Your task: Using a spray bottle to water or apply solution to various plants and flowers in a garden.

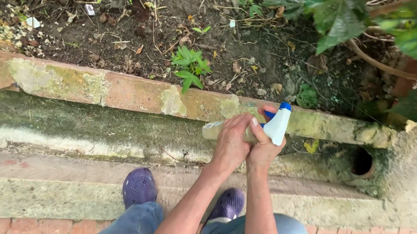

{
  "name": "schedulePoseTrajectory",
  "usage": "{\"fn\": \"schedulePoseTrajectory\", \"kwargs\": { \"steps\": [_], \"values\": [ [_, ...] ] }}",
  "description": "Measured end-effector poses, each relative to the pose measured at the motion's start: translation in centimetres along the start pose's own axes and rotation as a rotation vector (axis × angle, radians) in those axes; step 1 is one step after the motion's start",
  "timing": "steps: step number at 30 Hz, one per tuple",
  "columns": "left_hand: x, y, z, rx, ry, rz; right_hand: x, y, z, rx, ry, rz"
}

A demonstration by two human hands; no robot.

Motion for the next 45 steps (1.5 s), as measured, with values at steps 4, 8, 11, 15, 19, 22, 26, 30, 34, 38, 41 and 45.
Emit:
{"fn": "schedulePoseTrajectory", "kwargs": {
  "steps": [4,8,11,15,19,22,26,30,34,38,41,45],
  "values": [
    [0.1,0.5,-3.8,0.017,-0.003,0.034,-2.2,0.2,0.2,0.084,-0.008,-0.094],
    [2.0,2.0,-6.2,-0.036,0.017,0.099,-5.6,1.2,0.3,0.144,-0.037,-0.162],
    [3.4,3.3,-9.3,-0.022,0.067,0.094,-8.1,1.8,2.6,0.146,-0.062,-0.192],
    [4.5,5.1,-14.1,-0.026,0.092,0.125,-10.9,2.5,7.3,0.164,-0.027,-0.131],
    [6.0,7.7,-14.4,-0.058,0.039,0.097,-12.7,3.9,12.5,0.155,0.140,-0.050],
    [5.9,9.2,-18.9,-0.094,0.078,0.073,-14.7,5.2,15.9,0.138,0.111,0.001],
    [6.4,11.0,-24.1,-0.069,0.075,0.038,-17.5,6.4,19.2,0.125,0.084,0.049],
    [6.8,13.2,-29.8,-0.066,0.127,-0.004,-20.4,7.8,23.4,0.104,0.087,0.088],
    [7.2,15.0,-34.5,-0.031,0.135,-0.014,-22.5,8.8,28.9,0.104,0.095,0.103],
    [7.2,17.0,-38.0,-0.025,0.135,-0.055,-24.4,10.1,31.6,0.077,0.068,0.144],
    [6.1,18.0,-40.5,0.004,0.113,-0.021,-24.9,11.5,32.7,0.015,0.066,0.135],
    [5.8,19.6,-40.0,-0.007,0.103,0.007,-25.7,13.6,34.3,0.067,-0.069,0.119]
  ]
}}
Point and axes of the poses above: each hand's wrist, its own y-axis away from the middle knuckle, its own x-axis out of the palm, z = x × y, the point moved 2 cm from there along -y, towards the middle knuckle, and after that the axes turned 14 degrees about y, right-handed, at the moved point
